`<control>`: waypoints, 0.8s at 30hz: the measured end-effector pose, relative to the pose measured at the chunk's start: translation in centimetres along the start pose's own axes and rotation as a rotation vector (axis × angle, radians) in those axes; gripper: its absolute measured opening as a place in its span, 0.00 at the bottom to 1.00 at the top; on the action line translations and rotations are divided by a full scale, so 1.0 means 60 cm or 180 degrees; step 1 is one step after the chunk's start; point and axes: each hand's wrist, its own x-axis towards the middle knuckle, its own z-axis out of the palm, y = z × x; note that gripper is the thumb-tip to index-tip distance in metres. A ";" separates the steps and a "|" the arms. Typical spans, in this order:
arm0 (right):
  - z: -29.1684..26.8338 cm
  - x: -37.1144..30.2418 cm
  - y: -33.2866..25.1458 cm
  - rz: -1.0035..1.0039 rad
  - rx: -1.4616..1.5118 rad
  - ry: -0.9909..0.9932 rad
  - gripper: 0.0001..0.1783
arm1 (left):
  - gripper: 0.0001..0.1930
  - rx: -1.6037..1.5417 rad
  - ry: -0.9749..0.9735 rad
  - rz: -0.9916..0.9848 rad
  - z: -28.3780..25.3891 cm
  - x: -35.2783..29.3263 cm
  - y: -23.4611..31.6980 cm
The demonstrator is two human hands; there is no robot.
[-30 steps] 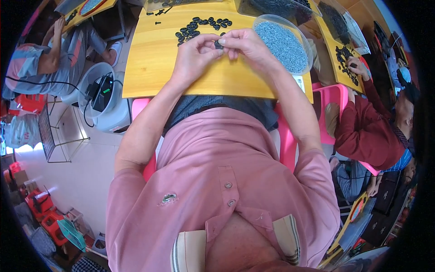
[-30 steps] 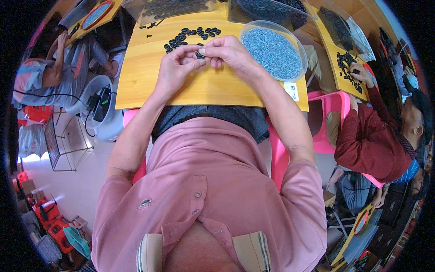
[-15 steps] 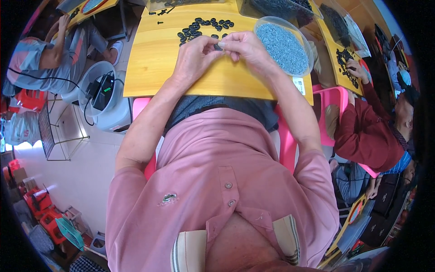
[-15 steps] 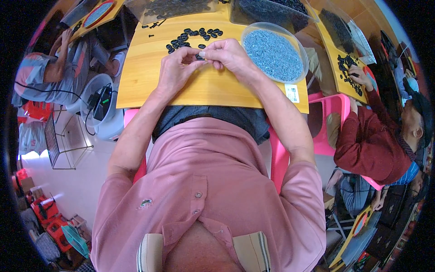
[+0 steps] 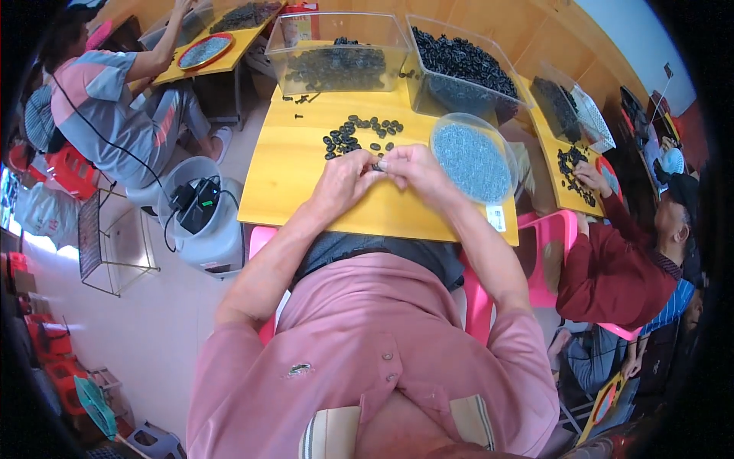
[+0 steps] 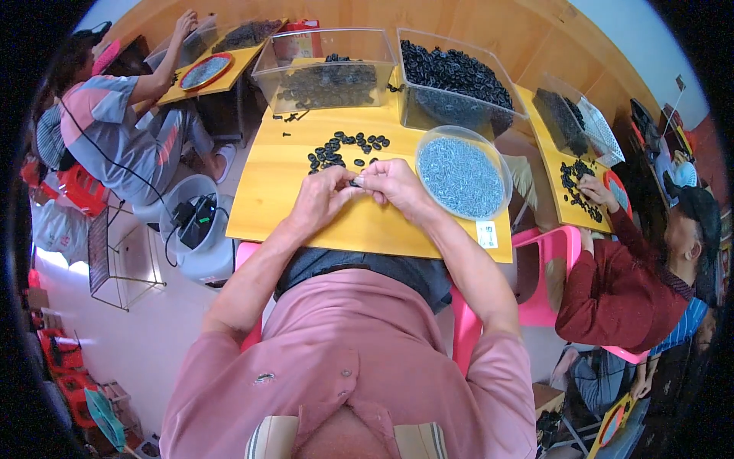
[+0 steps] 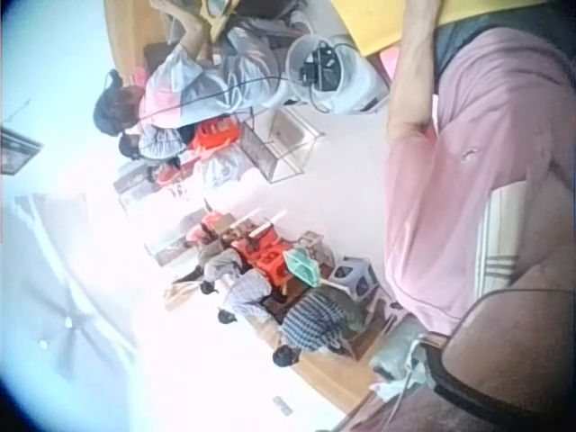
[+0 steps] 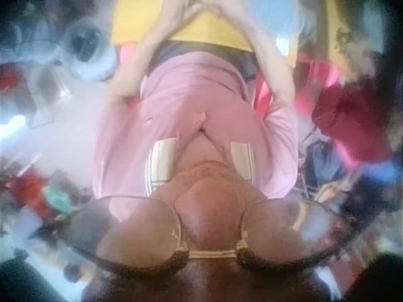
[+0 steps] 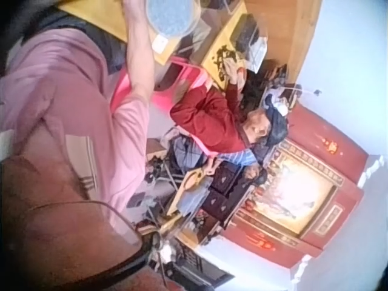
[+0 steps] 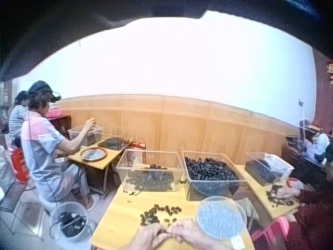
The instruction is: The person assembles small black plastic components by manually inserting blue pins into them.
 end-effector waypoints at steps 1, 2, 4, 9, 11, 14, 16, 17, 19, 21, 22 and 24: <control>0.000 0.001 0.000 -0.0014 -0.0005 -0.0006 0.08 | 0.11 0.0009 0.0010 0.0008 0.000 0.001 -0.001; 0.000 0.001 0.001 -0.0010 -0.0009 0.0012 0.07 | 0.11 -0.0012 0.0006 0.0027 0.001 0.001 -0.002; -0.002 0.000 0.004 0.0017 0.0005 0.0037 0.07 | 0.10 -0.0042 -0.0018 0.0028 0.002 -0.001 -0.001; -0.017 0.005 -0.005 0.0031 0.0268 -0.0015 0.08 | 0.13 -0.0037 0.0245 -0.0048 0.002 0.010 0.004; -0.023 0.008 -0.005 0.0106 0.0343 -0.0032 0.09 | 0.14 -0.0101 0.0247 -0.0082 0.006 0.012 -0.005; -0.024 0.006 -0.008 0.0048 0.0218 -0.0116 0.10 | 0.14 -0.0048 0.0298 0.0088 0.007 0.011 -0.008; -0.024 0.005 -0.009 0.0066 0.0193 -0.0124 0.09 | 0.14 -0.0109 0.0276 0.0100 0.007 0.010 -0.002; -0.024 0.005 -0.009 0.0038 0.0148 -0.0145 0.09 | 0.13 -0.0143 0.0284 0.0146 0.007 0.010 0.000; -0.022 0.002 -0.009 0.0051 0.0155 -0.0127 0.09 | 0.14 -0.0165 0.0243 0.0159 0.009 0.008 0.000; -0.018 -0.001 -0.014 0.0045 0.0092 0.0002 0.09 | 0.15 -0.0068 0.0237 0.0319 0.007 0.008 0.002; -0.016 -0.002 -0.015 0.0052 0.0097 0.0004 0.09 | 0.15 -0.0071 0.0230 0.0314 0.007 0.008 0.003; -0.014 -0.004 -0.016 0.0038 0.0039 0.0056 0.08 | 0.15 0.0033 0.0222 0.0382 0.008 0.008 0.003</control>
